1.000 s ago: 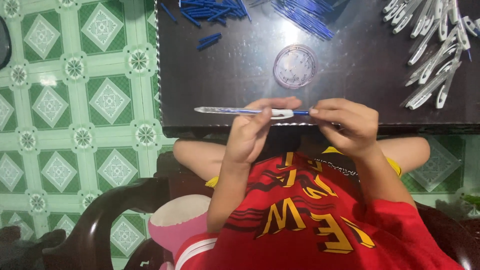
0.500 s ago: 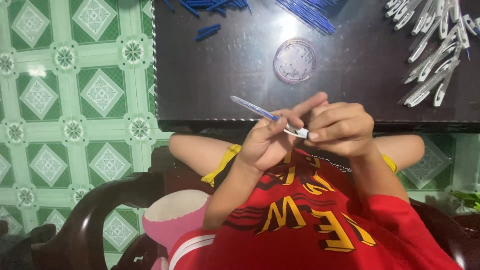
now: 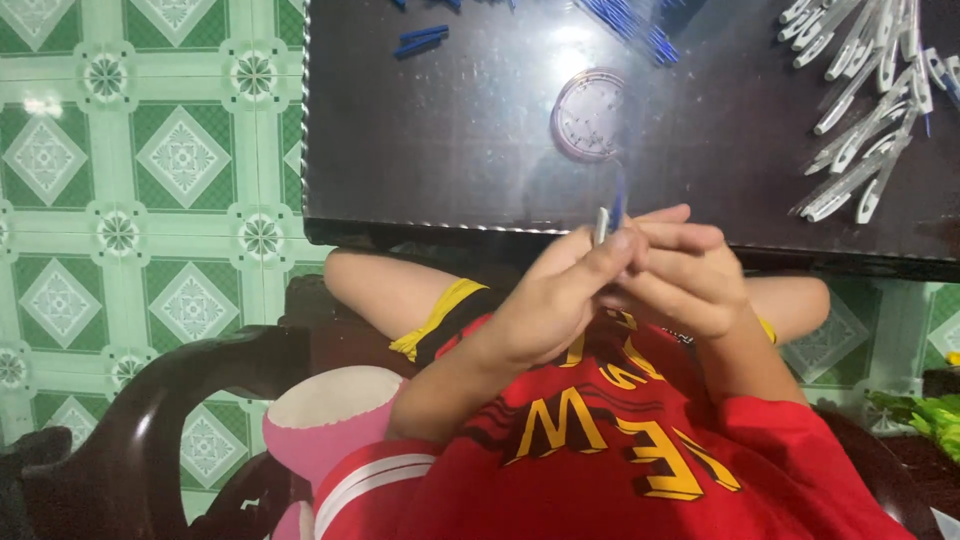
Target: Assembling ballpoint pens by inserting ink refills into barrels and attaching caps.
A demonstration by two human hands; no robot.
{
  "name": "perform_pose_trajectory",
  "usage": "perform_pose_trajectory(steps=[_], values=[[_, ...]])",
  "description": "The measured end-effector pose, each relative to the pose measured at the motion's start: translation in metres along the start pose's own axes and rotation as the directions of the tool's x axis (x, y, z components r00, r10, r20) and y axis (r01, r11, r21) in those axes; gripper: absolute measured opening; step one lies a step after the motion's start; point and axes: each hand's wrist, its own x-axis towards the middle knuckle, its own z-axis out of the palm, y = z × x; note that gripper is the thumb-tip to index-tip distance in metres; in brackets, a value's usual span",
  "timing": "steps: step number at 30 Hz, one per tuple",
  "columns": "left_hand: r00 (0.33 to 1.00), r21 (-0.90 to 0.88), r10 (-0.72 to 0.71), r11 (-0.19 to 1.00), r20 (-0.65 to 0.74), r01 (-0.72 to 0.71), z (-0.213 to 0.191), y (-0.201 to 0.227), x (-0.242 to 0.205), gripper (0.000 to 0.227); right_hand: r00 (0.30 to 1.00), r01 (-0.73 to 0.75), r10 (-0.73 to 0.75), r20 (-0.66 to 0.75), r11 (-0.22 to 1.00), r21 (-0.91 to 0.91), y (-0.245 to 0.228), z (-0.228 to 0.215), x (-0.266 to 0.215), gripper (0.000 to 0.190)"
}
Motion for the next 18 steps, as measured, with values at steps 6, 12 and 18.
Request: perform_pose_trajectory(steps=[6, 12, 18], values=[[0.992, 0.089, 0.125, 0.988, 0.033, -0.128, 0.012, -0.007, 0.001, 0.072, 0.964, 0.14, -0.157, -0.216, 0.986, -0.089, 0.012, 0.006, -0.021, 0.019], [0.956, -0.13, 0.282, 0.954, 0.081, -0.271, 0.008, -0.022, 0.007, 0.048, 0.966, 0.257, -0.257, -0.018, 0.966, -0.016, 0.001, -0.018, 0.002, 0.026], [0.958, -0.226, 0.286, 0.932, -0.029, -0.285, 0.016, -0.039, 0.007, 0.049, 0.993, 0.107, -0.107, -0.041, 0.994, -0.007, -0.005, -0.012, -0.009, 0.026]])
